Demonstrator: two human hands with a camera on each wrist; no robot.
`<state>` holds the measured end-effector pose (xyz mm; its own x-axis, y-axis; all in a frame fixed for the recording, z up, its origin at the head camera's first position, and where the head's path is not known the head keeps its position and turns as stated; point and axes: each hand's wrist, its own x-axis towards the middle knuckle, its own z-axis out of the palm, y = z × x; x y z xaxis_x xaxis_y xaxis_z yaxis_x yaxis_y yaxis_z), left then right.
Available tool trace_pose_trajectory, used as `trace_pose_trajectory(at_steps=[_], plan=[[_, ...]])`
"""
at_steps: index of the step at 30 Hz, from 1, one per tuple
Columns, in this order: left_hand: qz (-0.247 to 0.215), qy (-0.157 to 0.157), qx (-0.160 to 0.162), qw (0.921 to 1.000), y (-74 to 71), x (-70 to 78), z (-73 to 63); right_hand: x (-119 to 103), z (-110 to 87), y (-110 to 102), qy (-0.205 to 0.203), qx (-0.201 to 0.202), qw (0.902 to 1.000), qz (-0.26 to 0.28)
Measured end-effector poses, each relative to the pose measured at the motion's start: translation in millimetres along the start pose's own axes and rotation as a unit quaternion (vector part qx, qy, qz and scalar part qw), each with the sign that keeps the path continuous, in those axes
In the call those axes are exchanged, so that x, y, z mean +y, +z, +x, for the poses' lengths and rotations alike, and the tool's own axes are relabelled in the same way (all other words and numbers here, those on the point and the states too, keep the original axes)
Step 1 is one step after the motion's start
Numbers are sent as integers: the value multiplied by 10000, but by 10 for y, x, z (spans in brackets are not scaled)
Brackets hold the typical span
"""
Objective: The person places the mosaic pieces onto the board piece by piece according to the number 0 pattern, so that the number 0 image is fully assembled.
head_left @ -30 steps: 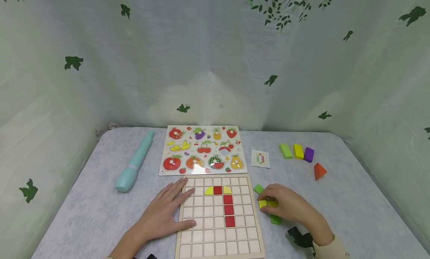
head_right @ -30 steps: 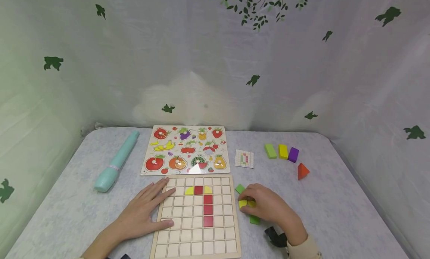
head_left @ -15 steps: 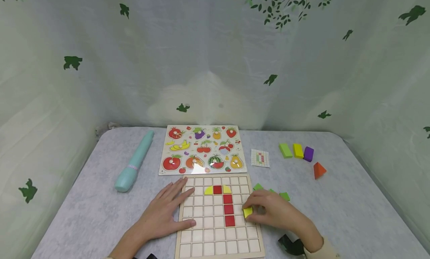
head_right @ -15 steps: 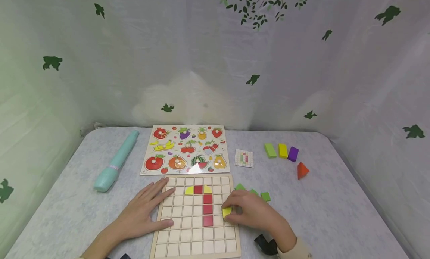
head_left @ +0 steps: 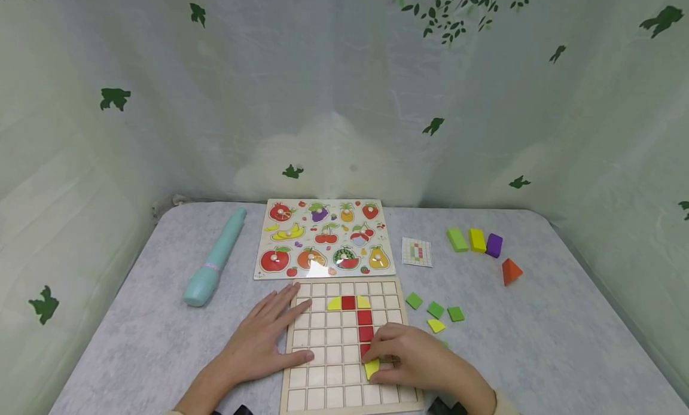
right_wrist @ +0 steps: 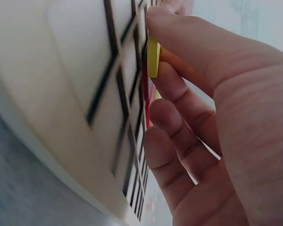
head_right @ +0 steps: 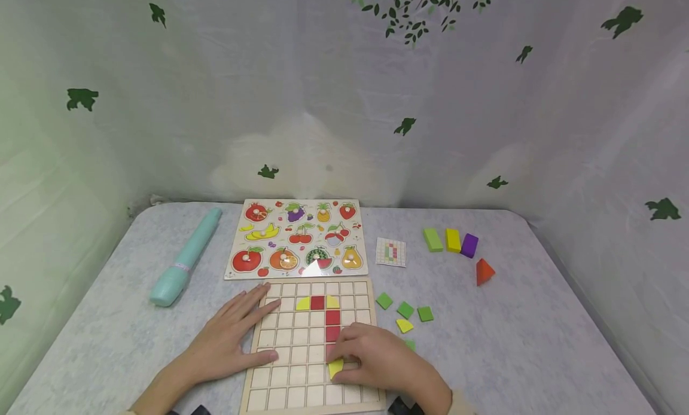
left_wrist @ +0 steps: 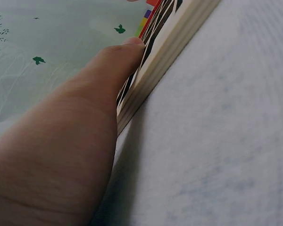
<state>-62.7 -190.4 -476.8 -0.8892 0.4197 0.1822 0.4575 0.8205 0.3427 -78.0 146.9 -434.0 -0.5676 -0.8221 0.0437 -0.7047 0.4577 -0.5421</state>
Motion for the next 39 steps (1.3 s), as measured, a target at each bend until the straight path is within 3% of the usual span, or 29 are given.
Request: trace_pose_trajectory(at_steps=[24,32,39], plan=[[-48,-75,-64,9999,-9,4,11,-36,16,4,-92,68,9994,-342],[-81,-68,-67,9999,-19,15,1,94,-71,-166,518,299,9978,-276],[-52,-41,-34,10000,-20,15,1,324,-143,-252,987,920,9900,-419]])
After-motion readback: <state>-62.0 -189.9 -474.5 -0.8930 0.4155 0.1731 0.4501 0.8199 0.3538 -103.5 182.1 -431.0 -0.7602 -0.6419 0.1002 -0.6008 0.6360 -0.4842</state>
